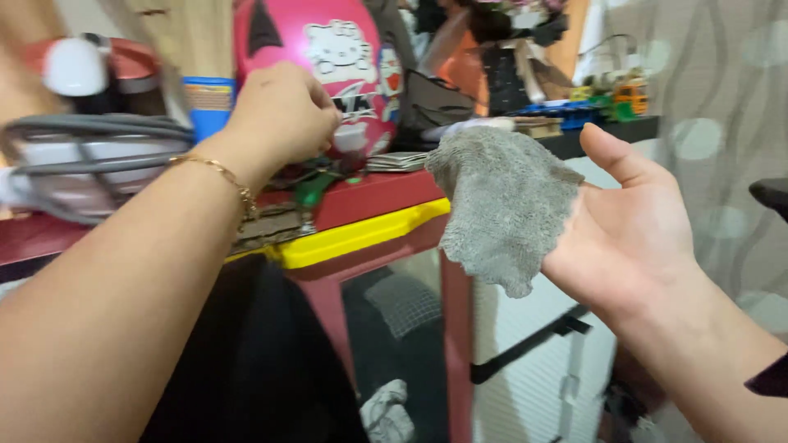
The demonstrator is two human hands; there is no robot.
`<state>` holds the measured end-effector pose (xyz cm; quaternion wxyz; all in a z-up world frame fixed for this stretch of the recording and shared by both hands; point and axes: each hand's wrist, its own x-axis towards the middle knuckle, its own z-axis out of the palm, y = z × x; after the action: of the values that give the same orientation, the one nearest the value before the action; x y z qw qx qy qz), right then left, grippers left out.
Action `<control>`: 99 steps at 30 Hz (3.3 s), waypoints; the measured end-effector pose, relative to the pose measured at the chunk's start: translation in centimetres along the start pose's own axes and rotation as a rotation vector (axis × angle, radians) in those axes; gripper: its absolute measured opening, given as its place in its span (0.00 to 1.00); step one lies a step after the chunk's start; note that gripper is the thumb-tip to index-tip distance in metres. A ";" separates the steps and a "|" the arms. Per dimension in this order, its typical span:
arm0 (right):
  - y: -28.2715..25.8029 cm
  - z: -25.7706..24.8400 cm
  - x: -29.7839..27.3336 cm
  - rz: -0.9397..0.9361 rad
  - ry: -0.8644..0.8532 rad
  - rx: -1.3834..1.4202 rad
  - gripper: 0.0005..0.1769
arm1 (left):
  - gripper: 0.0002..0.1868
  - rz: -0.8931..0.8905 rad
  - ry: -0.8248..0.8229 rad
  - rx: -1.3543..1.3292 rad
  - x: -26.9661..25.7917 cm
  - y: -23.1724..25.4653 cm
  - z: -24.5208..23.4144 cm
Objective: Wiping down various household items and cabinet surfaces using a grey cloth.
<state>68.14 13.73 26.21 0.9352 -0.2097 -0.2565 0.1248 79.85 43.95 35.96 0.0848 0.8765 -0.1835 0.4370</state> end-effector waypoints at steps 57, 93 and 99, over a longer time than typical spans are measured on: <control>48.3 9.4 4.9 0.264 -1.290 -1.827 0.50 | 0.10 -0.648 0.457 0.207 -44.9 -7.7 -20.4; 46.9 12.1 1.9 0.147 -1.077 -1.997 0.45 | 0.40 -0.635 -0.234 0.169 -44.8 -6.3 -18.5; 48.5 13.5 2.8 0.282 -1.161 -1.651 0.48 | 0.25 -0.622 -0.282 0.309 -43.8 -8.1 -19.6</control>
<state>57.20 61.83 15.85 0.2065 -0.7248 -0.6496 0.1002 44.57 68.30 12.98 0.0540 0.9443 0.1497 0.2879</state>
